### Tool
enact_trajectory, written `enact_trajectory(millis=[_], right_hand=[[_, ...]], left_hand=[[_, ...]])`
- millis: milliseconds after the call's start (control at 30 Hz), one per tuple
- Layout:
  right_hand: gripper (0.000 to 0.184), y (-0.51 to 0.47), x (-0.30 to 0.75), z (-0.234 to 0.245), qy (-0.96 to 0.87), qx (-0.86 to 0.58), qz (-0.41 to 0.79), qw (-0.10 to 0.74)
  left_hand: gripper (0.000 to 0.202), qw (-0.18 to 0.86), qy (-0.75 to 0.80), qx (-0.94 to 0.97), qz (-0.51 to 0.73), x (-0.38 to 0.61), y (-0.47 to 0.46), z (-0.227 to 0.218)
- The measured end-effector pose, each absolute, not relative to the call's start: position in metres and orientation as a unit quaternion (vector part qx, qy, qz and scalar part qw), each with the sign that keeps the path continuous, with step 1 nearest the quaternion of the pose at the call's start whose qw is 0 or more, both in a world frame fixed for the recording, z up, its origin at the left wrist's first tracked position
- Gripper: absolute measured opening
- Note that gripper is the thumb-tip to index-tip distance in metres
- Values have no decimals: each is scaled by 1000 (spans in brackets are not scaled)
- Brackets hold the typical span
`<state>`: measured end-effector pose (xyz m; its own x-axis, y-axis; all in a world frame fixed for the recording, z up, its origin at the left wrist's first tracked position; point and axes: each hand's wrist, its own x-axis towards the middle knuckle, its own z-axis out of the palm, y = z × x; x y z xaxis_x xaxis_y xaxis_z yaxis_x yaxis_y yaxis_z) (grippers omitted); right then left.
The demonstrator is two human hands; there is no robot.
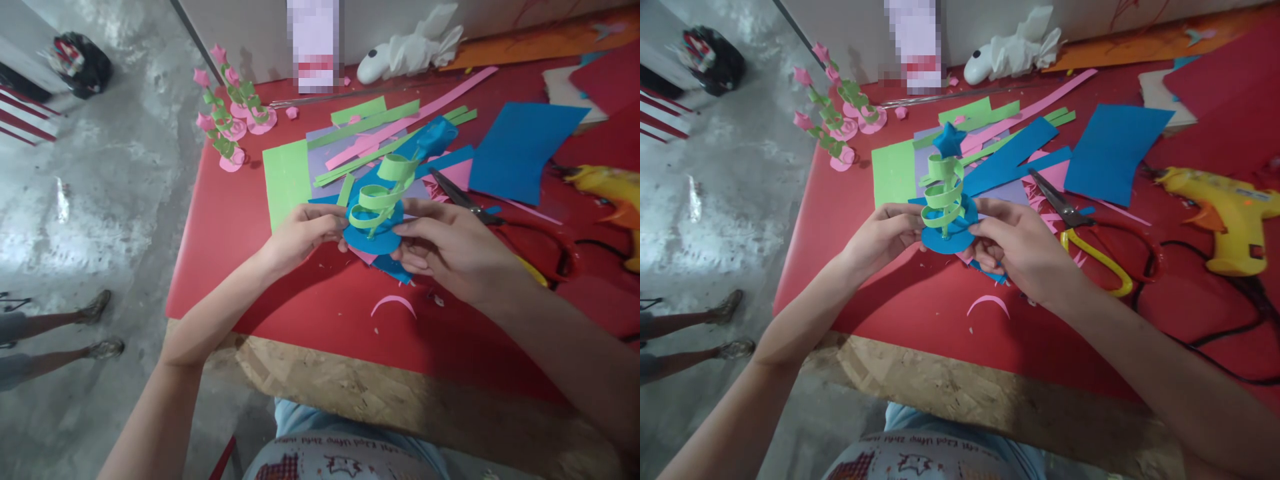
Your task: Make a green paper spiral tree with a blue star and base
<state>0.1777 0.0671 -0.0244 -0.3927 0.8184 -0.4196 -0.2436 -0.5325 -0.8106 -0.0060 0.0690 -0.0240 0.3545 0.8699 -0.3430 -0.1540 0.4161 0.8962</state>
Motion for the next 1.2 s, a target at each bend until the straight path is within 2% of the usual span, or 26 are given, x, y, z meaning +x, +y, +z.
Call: enact_trajectory(millis=[267,400,633,800,900,1100,1200], right_hand=[[8,67,179,-24,-369,-439,742,348],[5,66,179,-27,-450,-445,694,344],[8,65,176,-29,-495,-444,665,339],[28,63,175,-33,-493,-444,669,335],[34,62,172,-33,-491,-448,668,334],[35,62,171,-34,-491,-458,667,323],[26,65,173,-36,-490,-458,668,322]], left_hand=[[7,707,455,397,369,-4,68,-26],[12,676,452,453,364,-5,69,-29],[16,649,468,491,343,-6,71,-36],[29,637,482,512,315,-5,70,-38],[34,634,501,506,303,-4,70,-37],[29,638,508,486,313,-5,73,-40],[25,663,476,478,326,-6,75,-41]])
